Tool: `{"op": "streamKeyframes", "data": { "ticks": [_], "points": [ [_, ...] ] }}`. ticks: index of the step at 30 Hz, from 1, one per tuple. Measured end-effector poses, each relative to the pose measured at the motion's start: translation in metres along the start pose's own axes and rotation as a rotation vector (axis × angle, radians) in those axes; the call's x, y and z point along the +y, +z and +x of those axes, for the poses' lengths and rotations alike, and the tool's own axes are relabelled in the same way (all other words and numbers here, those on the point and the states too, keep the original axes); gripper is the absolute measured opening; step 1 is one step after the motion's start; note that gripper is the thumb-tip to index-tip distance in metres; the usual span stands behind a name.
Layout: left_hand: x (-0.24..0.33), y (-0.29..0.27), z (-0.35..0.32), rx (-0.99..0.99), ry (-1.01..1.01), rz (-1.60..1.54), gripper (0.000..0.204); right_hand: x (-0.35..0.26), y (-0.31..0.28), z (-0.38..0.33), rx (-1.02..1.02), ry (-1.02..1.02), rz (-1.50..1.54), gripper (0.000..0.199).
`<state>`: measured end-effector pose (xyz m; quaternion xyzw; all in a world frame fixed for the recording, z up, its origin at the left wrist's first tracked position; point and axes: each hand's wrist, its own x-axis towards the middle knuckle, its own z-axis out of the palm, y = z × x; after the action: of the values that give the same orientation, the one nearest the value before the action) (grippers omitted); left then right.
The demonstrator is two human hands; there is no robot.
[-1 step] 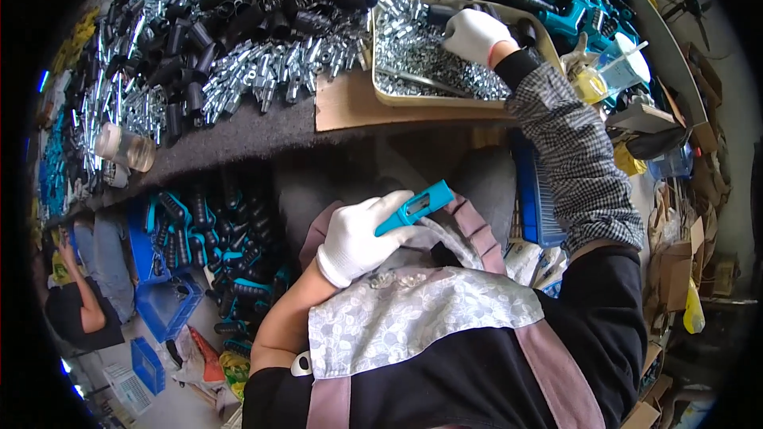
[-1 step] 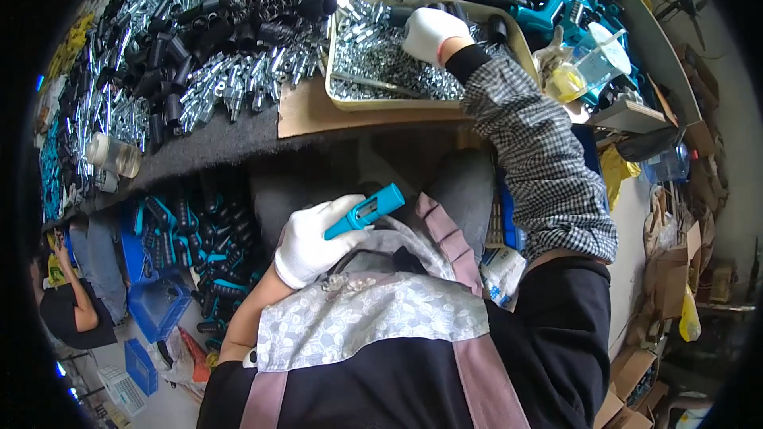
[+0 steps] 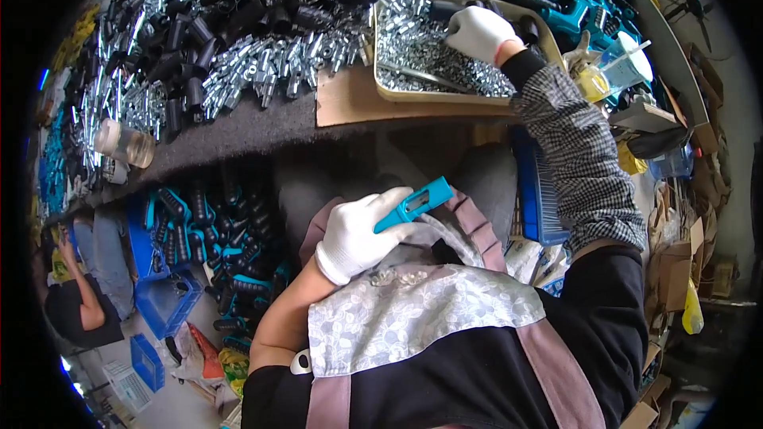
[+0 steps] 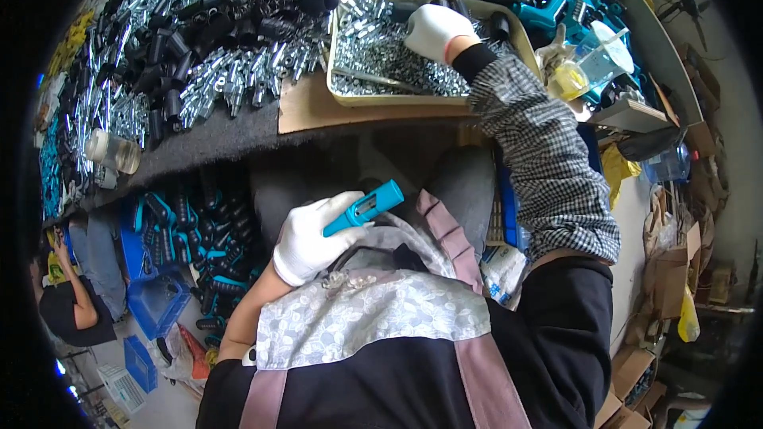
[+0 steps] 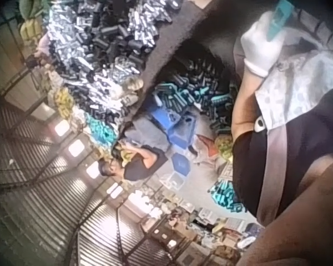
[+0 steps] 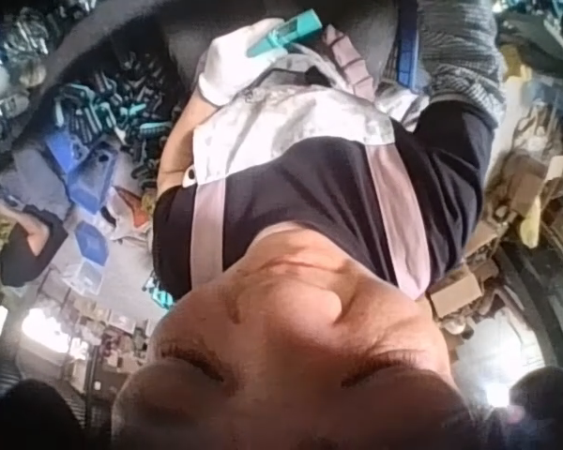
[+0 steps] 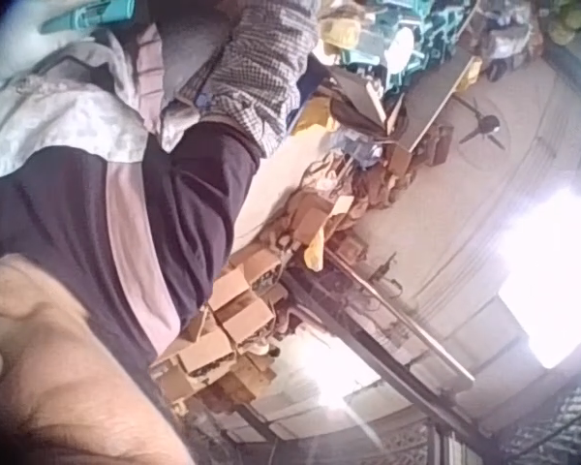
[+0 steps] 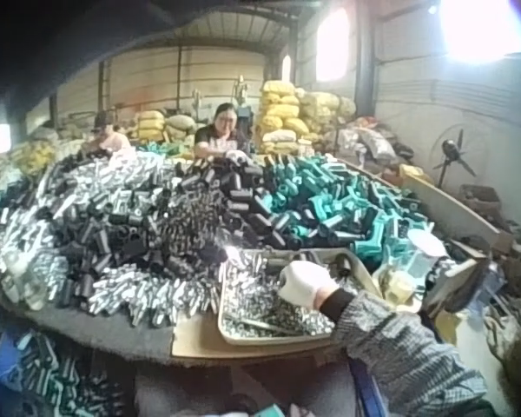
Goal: Assembling mechanical tool components by hand at an industrial workbench.
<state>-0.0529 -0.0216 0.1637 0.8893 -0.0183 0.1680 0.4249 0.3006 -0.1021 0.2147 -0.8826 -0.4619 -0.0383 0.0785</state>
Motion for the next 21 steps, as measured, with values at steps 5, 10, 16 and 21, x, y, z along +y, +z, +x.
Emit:
{"op": "streamKeyframes", "data": {
  "ticks": [5, 10, 16, 21],
  "points": [
    [-0.009, -0.003, -0.009, 0.010, -0.036, 0.042, 0.044, -0.009, -0.017, -0.040, 0.259, -0.144, 0.210, 0.022],
    [-0.010, -0.015, -0.016, -0.052, -0.039, 0.132, 0.035, -0.090, -0.037, -0.117, -0.176, -0.327, 0.624, 0.016],
    [-0.008, -0.011, -0.006, -0.104, -0.020, 0.167, 0.035, -0.121, 0.022, -0.160, -0.114, -0.640, 0.608, 0.016],
    [-0.010, -0.006, -0.011, -0.153, -0.078, 0.203, 0.035, -0.130, 0.021, -0.164, -0.084, -0.808, 0.326, 0.013]
  ]
}}
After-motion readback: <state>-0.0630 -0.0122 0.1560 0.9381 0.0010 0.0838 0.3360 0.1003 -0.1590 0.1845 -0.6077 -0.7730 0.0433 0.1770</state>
